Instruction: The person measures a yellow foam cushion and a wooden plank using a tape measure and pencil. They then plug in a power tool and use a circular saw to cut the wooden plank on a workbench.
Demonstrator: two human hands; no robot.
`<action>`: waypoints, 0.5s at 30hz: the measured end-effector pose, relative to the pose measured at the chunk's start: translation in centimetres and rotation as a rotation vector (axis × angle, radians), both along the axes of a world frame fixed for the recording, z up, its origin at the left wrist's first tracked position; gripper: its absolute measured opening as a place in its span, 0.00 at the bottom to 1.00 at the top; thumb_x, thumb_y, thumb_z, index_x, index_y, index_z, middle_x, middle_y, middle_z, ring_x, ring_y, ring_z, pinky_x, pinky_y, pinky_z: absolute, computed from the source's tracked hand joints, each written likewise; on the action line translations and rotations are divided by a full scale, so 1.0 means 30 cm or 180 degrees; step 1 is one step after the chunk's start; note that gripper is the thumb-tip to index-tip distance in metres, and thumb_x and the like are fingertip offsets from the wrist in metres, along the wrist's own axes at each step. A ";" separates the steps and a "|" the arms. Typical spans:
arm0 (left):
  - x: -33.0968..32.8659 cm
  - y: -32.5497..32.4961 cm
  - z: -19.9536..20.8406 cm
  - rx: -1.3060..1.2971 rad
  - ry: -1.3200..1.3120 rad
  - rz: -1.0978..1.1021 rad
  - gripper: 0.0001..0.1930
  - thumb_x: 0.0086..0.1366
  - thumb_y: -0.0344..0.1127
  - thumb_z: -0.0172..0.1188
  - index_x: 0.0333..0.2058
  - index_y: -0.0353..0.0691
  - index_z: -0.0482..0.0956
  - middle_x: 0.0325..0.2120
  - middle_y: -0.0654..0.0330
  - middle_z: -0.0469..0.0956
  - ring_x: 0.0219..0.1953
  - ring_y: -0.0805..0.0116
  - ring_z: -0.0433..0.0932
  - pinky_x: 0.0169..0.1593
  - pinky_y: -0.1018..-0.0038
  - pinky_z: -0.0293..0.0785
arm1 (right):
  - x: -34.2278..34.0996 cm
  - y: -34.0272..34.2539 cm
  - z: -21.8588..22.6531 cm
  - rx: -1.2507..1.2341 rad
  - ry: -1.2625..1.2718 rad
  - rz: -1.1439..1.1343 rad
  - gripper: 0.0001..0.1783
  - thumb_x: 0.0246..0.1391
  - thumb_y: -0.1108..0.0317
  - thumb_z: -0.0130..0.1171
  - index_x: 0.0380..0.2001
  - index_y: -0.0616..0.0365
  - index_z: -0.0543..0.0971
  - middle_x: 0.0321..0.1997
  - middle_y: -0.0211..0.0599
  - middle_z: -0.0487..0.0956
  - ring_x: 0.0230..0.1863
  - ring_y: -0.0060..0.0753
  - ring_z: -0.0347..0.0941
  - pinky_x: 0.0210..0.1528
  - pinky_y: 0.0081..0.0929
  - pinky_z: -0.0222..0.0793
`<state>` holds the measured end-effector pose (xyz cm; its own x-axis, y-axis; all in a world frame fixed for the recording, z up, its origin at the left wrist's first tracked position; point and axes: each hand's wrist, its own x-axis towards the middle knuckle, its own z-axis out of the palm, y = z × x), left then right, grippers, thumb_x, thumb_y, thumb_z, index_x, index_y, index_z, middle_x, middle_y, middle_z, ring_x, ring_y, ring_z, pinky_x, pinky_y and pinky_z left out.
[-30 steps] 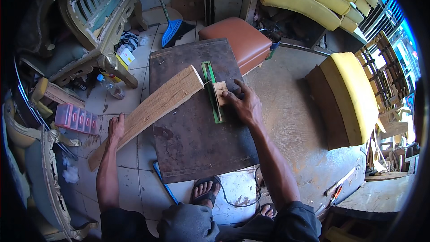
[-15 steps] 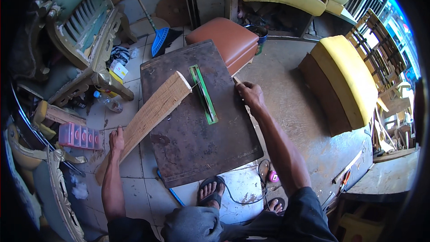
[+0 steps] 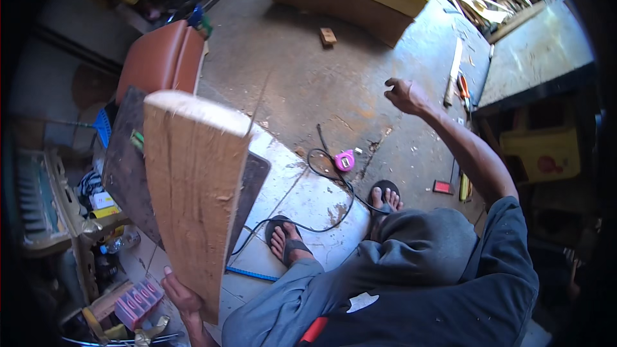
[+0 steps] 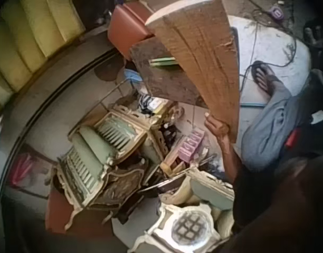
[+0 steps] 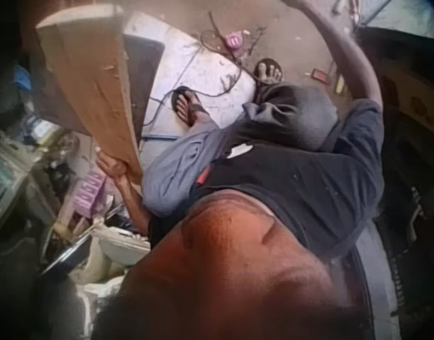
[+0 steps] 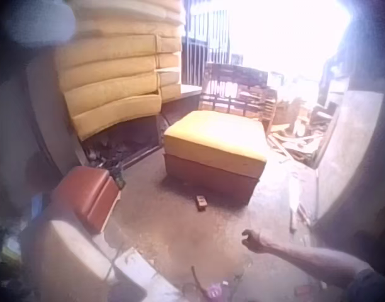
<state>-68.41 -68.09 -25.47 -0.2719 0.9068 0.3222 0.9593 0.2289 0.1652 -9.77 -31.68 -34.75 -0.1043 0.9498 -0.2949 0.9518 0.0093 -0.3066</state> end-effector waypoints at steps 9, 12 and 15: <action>0.741 0.444 0.093 -0.2224 -0.2894 -0.0504 0.34 0.76 0.49 0.31 0.30 0.27 0.80 0.21 0.47 0.81 0.25 0.59 0.80 0.33 0.63 0.73 | -0.420 -0.603 -0.476 0.0698 0.0583 0.1009 0.34 0.48 0.53 0.65 0.59 0.50 0.73 0.67 0.47 0.65 0.65 0.60 0.61 0.60 0.52 0.65; 0.879 0.541 -0.097 -0.2630 -0.2824 -0.0450 0.36 0.75 0.53 0.32 0.29 0.24 0.78 0.20 0.43 0.78 0.23 0.57 0.78 0.33 0.58 0.70 | -0.349 -0.631 -0.539 0.1001 0.1377 0.0592 0.25 0.45 0.65 0.62 0.50 0.53 0.78 0.62 0.46 0.70 0.62 0.61 0.63 0.57 0.49 0.67; 1.081 0.651 -0.238 -0.2659 -0.2308 -0.0538 0.38 0.74 0.56 0.31 0.31 0.22 0.77 0.27 0.32 0.78 0.35 0.43 0.80 0.42 0.52 0.69 | -0.224 -0.672 -0.552 0.1033 0.2066 -0.0072 0.25 0.44 0.66 0.62 0.49 0.55 0.79 0.54 0.47 0.75 0.56 0.56 0.66 0.56 0.45 0.67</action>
